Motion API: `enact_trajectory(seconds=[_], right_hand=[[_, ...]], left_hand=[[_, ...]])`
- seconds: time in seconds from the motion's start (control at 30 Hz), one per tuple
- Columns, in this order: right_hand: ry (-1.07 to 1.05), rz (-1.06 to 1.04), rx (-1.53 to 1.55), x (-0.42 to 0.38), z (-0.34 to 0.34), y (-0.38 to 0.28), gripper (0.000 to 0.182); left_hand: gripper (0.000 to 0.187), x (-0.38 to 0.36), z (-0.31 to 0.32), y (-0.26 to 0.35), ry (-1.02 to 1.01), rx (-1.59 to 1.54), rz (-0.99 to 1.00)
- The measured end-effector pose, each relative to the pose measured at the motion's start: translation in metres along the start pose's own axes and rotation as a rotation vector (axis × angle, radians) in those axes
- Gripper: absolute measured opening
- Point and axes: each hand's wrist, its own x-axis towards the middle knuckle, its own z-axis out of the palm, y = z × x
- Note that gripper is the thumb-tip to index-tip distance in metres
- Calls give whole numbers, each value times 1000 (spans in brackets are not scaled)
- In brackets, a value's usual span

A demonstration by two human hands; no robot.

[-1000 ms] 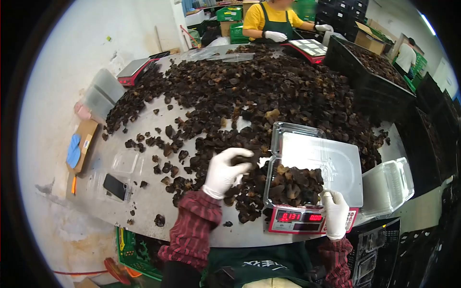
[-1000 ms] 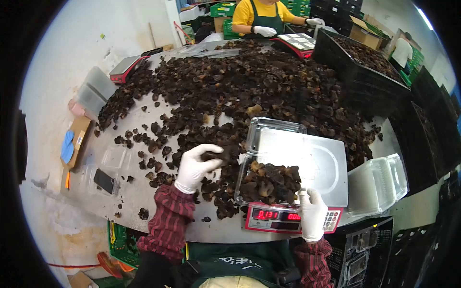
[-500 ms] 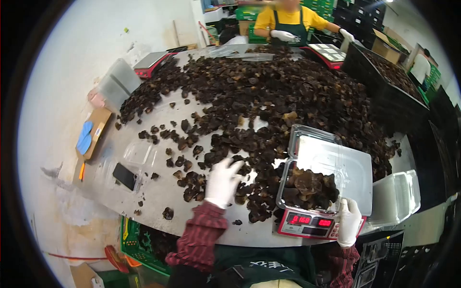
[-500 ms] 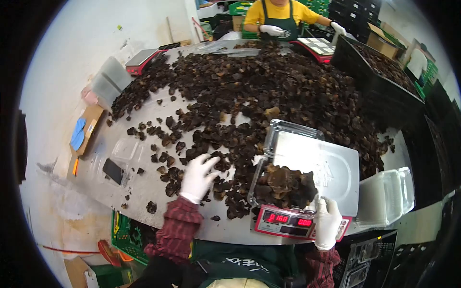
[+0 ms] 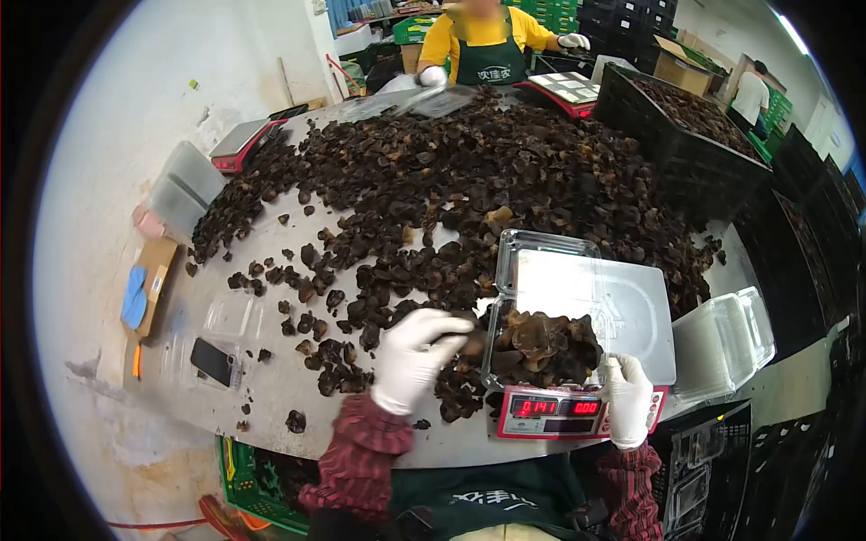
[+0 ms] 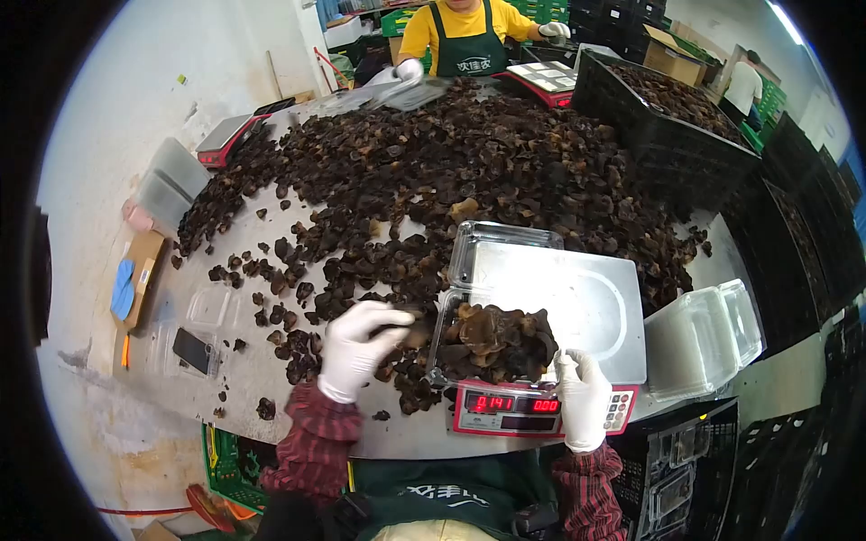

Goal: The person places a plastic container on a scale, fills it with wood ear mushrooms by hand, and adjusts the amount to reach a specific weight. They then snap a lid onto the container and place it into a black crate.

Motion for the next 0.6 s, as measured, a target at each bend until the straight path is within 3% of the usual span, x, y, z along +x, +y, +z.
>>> enact_trajectory(seconds=[0.1,0.17,0.23,0.37,0.43,0.5,0.6], right_hand=[[-13,-23,1,1,4,-5,22],[9,-122,-104,3,4,-2,22],[-15,-80,-59,2,4,-1,22],[-4,-51,-68,5,-4,6,21],[18,-28,-34,7,-8,11,20],[42,-59,-64,4,-9,3,20],[70,-87,-105,1,-12,-1,20]], left_hand=[[23,10,52,28,-140,104,440],[31,19,87,20,-348,408,478],[34,20,104,22,-327,567,448],[31,25,87,35,-184,322,540],[28,35,63,26,-192,222,473],[27,37,40,-7,-12,488,417],[30,38,6,-89,29,692,124]])
